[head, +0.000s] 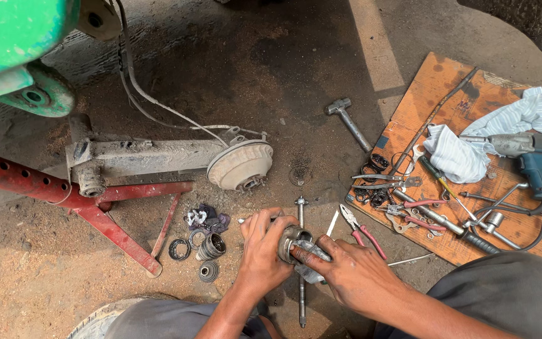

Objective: The person cleans a cylindrical metal part using a white cloth, wiping the exterior and interior surfaces. They also use a small metal tool to scrape inside the part and clean their hands with the cloth.

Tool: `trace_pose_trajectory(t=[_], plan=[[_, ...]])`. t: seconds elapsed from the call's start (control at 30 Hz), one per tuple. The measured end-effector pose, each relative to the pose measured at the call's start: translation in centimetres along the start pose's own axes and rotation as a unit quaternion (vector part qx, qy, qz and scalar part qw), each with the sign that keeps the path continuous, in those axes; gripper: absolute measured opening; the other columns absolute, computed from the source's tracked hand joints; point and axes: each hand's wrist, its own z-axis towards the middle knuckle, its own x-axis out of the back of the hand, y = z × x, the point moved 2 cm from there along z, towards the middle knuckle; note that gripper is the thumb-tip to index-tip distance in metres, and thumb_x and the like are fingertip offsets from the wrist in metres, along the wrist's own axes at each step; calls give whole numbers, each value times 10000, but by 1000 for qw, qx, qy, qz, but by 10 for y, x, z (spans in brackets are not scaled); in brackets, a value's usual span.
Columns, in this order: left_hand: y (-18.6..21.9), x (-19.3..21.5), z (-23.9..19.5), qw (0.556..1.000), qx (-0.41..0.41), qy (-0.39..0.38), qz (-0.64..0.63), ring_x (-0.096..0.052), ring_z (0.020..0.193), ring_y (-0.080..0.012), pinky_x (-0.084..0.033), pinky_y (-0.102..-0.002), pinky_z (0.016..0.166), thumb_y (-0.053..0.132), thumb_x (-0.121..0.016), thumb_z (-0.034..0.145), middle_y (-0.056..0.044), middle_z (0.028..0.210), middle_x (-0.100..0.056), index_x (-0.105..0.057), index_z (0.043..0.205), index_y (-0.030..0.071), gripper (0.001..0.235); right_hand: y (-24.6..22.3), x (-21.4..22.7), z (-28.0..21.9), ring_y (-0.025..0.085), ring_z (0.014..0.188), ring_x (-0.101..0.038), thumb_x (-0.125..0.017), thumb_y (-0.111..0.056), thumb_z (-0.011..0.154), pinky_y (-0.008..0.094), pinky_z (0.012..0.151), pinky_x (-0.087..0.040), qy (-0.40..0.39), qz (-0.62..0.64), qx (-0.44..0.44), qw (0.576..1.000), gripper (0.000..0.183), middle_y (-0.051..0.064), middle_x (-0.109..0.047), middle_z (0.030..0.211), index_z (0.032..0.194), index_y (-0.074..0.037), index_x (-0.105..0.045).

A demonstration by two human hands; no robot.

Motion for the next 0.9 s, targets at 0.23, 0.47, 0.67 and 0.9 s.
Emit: trace_pose_trajectory(t=[0.23,0.47,0.67,0.9], plan=[[4,2,2,999,13,20,-40,-534,1224,-364,-350,-471,1016,80,-888,542,-140,1180,-563,-646,1127,138,636,2,22,-1,273,958,-715,-760,-236,862,397,819,-577,253,103,95,957,408,30,-683,1105,1240,-209,-609],[3,-2,2,1000,-27,13,-1,-525,1177,-365,-345,-473,989,79,-894,540,-156,1209,-556,-647,1136,127,647,-24,25,-2,340,793,-707,-692,-324,784,528,705,-554,98,-101,15,990,623,133,-722,897,1396,-249,-603],[1,-2,4,995,-78,-19,66,-546,1180,-336,-355,-478,999,21,-851,520,-129,1245,-567,-649,1199,132,717,-16,-18,17,444,572,-668,-704,-214,856,558,523,-530,-22,26,-65,997,415,192,-669,609,1234,-97,-582],[11,8,10,994,-95,-12,49,-543,1123,-357,-355,-509,938,77,-879,488,-141,1188,-569,-641,1144,126,700,-6,-21,33,312,486,-647,-701,-86,858,483,471,-477,-41,465,-134,874,361,141,-636,634,1189,-90,-556]])
